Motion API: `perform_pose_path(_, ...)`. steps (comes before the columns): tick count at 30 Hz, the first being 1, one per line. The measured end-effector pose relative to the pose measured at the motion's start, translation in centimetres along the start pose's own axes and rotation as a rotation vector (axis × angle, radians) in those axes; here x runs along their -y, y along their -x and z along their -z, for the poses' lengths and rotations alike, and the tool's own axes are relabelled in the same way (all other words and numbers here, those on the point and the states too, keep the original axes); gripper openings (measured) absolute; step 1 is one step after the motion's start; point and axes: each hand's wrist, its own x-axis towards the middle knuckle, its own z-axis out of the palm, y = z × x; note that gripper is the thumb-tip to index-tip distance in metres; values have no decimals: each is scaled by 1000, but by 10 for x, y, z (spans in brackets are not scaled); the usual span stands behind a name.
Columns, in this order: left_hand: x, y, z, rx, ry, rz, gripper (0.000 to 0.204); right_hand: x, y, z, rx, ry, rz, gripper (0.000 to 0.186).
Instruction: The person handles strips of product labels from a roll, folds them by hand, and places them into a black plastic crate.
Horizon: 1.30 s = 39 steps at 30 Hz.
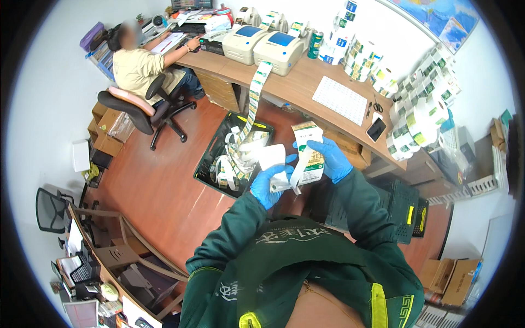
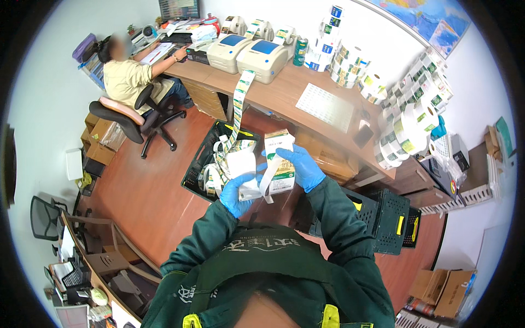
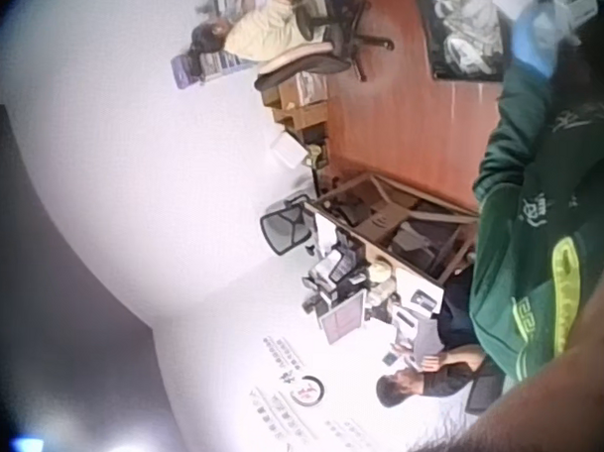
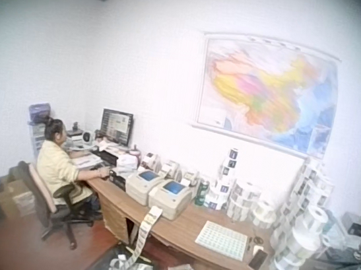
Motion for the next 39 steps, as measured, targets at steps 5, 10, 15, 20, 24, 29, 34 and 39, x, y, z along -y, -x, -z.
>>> perform_pose_path(5,-3,1,0,-80,-158,-189,35,-11,-6,-5,40,70,-49,32)
perform_pose_path(10,6,7,-15,-123,-437,-295,40,-24,-5,-11,20,77,-95,32)
perform_pose_path(15,17,1,-6,-131,-436,-239,41,-24,1,-17,-77,5,-140,30)
perform_pose_path(20,24,1,-19,-252,-657,-210,39,-26,0,-16,-128,-14,22,30)
perform_pose_path(24,23,4,-12,-222,-629,-266,36,-21,-5,-3,-122,-77,37,32)
perform_pose_path(29,-11,1,10,-248,-496,-233,31,-11,1,2,-139,-157,66,29)
perform_pose_path(34,-13,-8,-7,-87,-384,-37,38,-13,-3,-5,-107,-197,78,32)
perform_pose_path(39,2,-10,-12,-70,-376,141,37,-12,-9,-11,-138,-97,158,27)
